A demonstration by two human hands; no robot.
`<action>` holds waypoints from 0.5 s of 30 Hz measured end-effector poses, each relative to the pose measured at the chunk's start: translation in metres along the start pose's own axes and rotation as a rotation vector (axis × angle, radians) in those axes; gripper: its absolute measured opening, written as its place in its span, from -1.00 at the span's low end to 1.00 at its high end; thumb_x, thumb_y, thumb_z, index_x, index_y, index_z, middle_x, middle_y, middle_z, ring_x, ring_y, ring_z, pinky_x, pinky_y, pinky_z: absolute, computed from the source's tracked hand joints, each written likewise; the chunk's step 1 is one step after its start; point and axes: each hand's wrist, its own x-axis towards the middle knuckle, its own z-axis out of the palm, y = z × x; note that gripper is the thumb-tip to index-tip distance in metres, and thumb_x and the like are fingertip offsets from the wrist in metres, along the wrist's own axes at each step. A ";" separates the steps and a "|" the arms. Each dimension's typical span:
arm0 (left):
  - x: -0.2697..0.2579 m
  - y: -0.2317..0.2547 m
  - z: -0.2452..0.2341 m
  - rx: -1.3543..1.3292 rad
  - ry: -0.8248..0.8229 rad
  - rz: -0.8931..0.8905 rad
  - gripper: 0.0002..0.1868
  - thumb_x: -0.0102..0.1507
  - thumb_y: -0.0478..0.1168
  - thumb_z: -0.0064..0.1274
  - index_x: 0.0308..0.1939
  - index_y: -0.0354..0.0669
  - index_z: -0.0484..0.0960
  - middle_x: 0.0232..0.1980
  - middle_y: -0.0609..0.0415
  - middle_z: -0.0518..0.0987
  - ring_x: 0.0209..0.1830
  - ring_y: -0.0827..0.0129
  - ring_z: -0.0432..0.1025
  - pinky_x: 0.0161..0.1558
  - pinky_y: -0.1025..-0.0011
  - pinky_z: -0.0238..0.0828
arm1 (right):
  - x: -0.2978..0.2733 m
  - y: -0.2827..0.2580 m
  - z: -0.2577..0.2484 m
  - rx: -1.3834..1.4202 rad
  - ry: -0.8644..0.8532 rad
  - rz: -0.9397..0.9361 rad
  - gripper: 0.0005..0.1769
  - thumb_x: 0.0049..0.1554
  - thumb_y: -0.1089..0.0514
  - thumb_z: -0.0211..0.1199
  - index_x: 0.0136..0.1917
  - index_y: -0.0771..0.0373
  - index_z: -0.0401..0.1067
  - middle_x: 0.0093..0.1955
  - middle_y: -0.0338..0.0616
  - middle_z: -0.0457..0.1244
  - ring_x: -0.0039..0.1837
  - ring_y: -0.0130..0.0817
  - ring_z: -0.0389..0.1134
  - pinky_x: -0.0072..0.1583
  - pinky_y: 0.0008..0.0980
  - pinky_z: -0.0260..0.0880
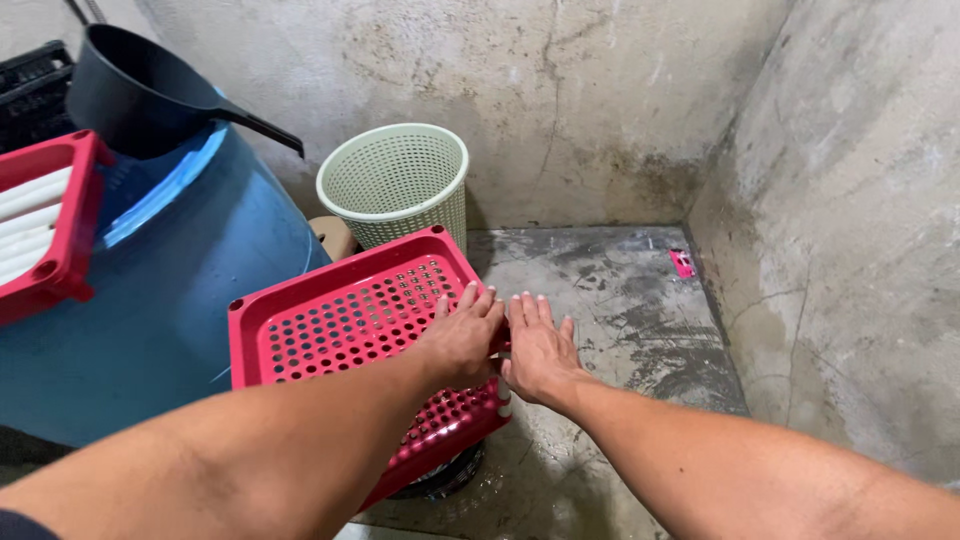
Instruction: The person assembles a small red plastic shelving unit by inserting white plastic poles into the corners of red trays and securing them with small connectors. They repeatedly insert and remove poles and trays, adjusting the structure in a bathroom setting.
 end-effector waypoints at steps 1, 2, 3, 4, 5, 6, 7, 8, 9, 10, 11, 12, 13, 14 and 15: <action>0.004 0.002 -0.002 0.057 -0.027 0.017 0.02 0.14 -0.06 0.29 0.54 -0.19 0.03 0.65 -0.15 -0.09 0.68 -0.07 -0.31 0.53 -0.22 -0.29 | 0.001 0.002 0.003 0.047 -0.024 0.024 0.10 0.09 0.03 0.32 0.65 0.28 -0.29 0.73 0.02 -0.33 0.72 0.00 -0.37 0.56 0.27 -0.24; 0.007 0.003 -0.005 0.113 -0.053 0.031 0.01 0.13 -0.07 0.30 0.53 -0.19 0.06 0.65 -0.15 -0.06 0.68 -0.06 -0.30 0.54 -0.21 -0.30 | 0.002 0.003 0.006 0.093 -0.048 0.045 0.08 0.10 0.03 0.32 0.65 0.25 -0.28 0.73 -0.01 -0.33 0.72 -0.02 -0.38 0.56 0.27 -0.21; 0.010 0.004 -0.006 0.169 -0.079 0.046 0.00 0.12 -0.07 0.31 0.52 -0.19 0.08 0.64 -0.14 -0.04 0.69 -0.04 -0.29 0.55 -0.21 -0.30 | 0.004 0.003 0.008 0.139 -0.072 0.067 0.06 0.11 0.02 0.32 0.65 0.23 -0.26 0.73 -0.05 -0.33 0.73 -0.04 -0.38 0.56 0.26 -0.19; 0.012 0.005 -0.007 0.181 -0.091 0.047 0.01 0.11 -0.07 0.32 0.52 -0.20 0.10 0.63 -0.13 0.00 0.69 -0.03 -0.26 0.55 -0.19 -0.29 | 0.007 0.003 0.012 0.179 -0.069 0.086 0.03 0.11 0.02 0.30 0.64 0.20 -0.23 0.73 -0.08 -0.30 0.73 -0.07 -0.35 0.57 0.21 -0.15; 0.014 0.006 -0.007 0.192 -0.103 0.049 0.01 0.09 -0.07 0.33 0.52 -0.20 0.12 0.62 -0.12 0.04 0.69 -0.02 -0.24 0.56 -0.17 -0.29 | 0.009 0.003 0.016 0.220 -0.066 0.105 0.00 0.12 0.01 0.29 0.64 0.18 -0.20 0.73 -0.12 -0.27 0.73 -0.11 -0.33 0.57 0.15 -0.12; 0.015 0.006 -0.008 0.204 -0.113 0.050 0.01 0.08 -0.07 0.34 0.51 -0.20 0.13 0.61 -0.11 0.08 0.69 -0.01 -0.22 0.57 -0.15 -0.28 | 0.011 0.004 0.020 0.260 -0.062 0.123 -0.03 0.12 0.01 0.28 0.64 0.15 -0.17 0.73 -0.15 -0.25 0.73 -0.14 -0.30 0.58 0.09 -0.08; 0.017 0.007 -0.008 0.214 -0.116 0.062 0.04 0.07 -0.06 0.35 0.51 -0.22 0.12 0.60 -0.12 0.07 0.68 -0.02 -0.23 0.56 -0.14 -0.28 | 0.014 0.004 0.023 0.249 -0.045 0.114 0.00 0.11 0.01 0.30 0.63 0.18 -0.18 0.72 -0.13 -0.24 0.73 -0.14 -0.29 0.58 0.02 -0.07; 0.019 0.008 -0.008 0.221 -0.118 0.074 0.07 0.05 -0.04 0.37 0.51 -0.23 0.10 0.59 -0.14 0.07 0.67 -0.03 -0.23 0.55 -0.13 -0.29 | 0.017 0.006 0.026 0.236 -0.028 0.107 0.03 0.09 0.01 0.32 0.63 0.21 -0.19 0.71 -0.11 -0.24 0.72 -0.14 -0.28 0.58 -0.06 -0.05; 0.021 0.008 -0.008 0.229 -0.120 0.087 0.10 0.04 -0.03 0.39 0.51 -0.24 0.09 0.59 -0.16 0.06 0.66 -0.03 -0.24 0.54 -0.12 -0.29 | 0.019 0.008 0.030 0.223 -0.011 0.099 0.06 0.07 0.02 0.35 0.62 0.24 -0.21 0.71 -0.08 -0.24 0.71 -0.15 -0.27 0.57 -0.14 -0.04; 0.023 0.009 -0.008 0.248 -0.132 0.084 0.04 0.06 -0.02 0.38 0.49 -0.24 0.15 0.57 -0.15 0.11 0.67 -0.04 -0.21 0.54 -0.13 -0.28 | 0.022 0.011 0.033 0.238 0.006 0.095 0.01 0.09 0.02 0.31 0.62 0.23 -0.17 0.70 -0.09 -0.22 0.71 -0.14 -0.25 0.58 -0.15 -0.04; 0.025 0.010 -0.009 0.268 -0.144 0.081 -0.01 0.07 -0.01 0.36 0.47 -0.23 0.20 0.55 -0.14 0.16 0.67 -0.04 -0.19 0.55 -0.14 -0.26 | 0.024 0.013 0.036 0.253 0.023 0.090 -0.04 0.11 0.03 0.28 0.62 0.21 -0.14 0.70 -0.09 -0.19 0.71 -0.13 -0.23 0.58 -0.16 -0.05; 0.026 0.010 -0.010 0.287 -0.157 0.077 -0.06 0.08 -0.01 0.35 0.45 -0.22 0.25 0.53 -0.13 0.20 0.67 -0.04 -0.17 0.55 -0.15 -0.25 | 0.026 0.014 0.039 0.267 0.039 0.084 -0.10 0.14 0.04 0.24 0.61 0.19 -0.10 0.69 -0.09 -0.17 0.70 -0.12 -0.20 0.58 -0.18 -0.05; 0.029 0.011 -0.010 0.305 -0.156 0.068 -0.08 0.09 0.00 0.33 0.44 -0.20 0.28 0.52 -0.12 0.24 0.67 -0.03 -0.13 0.54 -0.14 -0.20 | 0.028 0.017 0.041 0.291 0.058 0.057 -0.17 0.14 0.05 0.24 0.58 0.17 -0.02 0.65 -0.06 -0.09 0.66 -0.06 -0.14 0.54 -0.15 0.00; 0.031 0.013 -0.011 0.324 -0.157 0.059 -0.10 0.09 0.01 0.32 0.43 -0.18 0.31 0.50 -0.12 0.27 0.66 -0.02 -0.08 0.54 -0.13 -0.15 | 0.030 0.018 0.043 0.317 0.075 0.029 -0.25 0.14 0.06 0.23 0.54 0.16 0.07 0.60 -0.04 0.00 0.62 0.00 -0.08 0.50 -0.12 0.05; 0.032 0.014 -0.012 0.343 -0.158 0.050 -0.12 0.09 0.02 0.31 0.42 -0.17 0.33 0.49 -0.11 0.30 0.65 -0.01 -0.04 0.53 -0.11 -0.10 | 0.032 0.019 0.045 0.343 0.092 0.002 -0.32 0.15 0.07 0.22 0.50 0.14 0.16 0.55 -0.01 0.08 0.58 0.06 -0.02 0.46 -0.09 0.10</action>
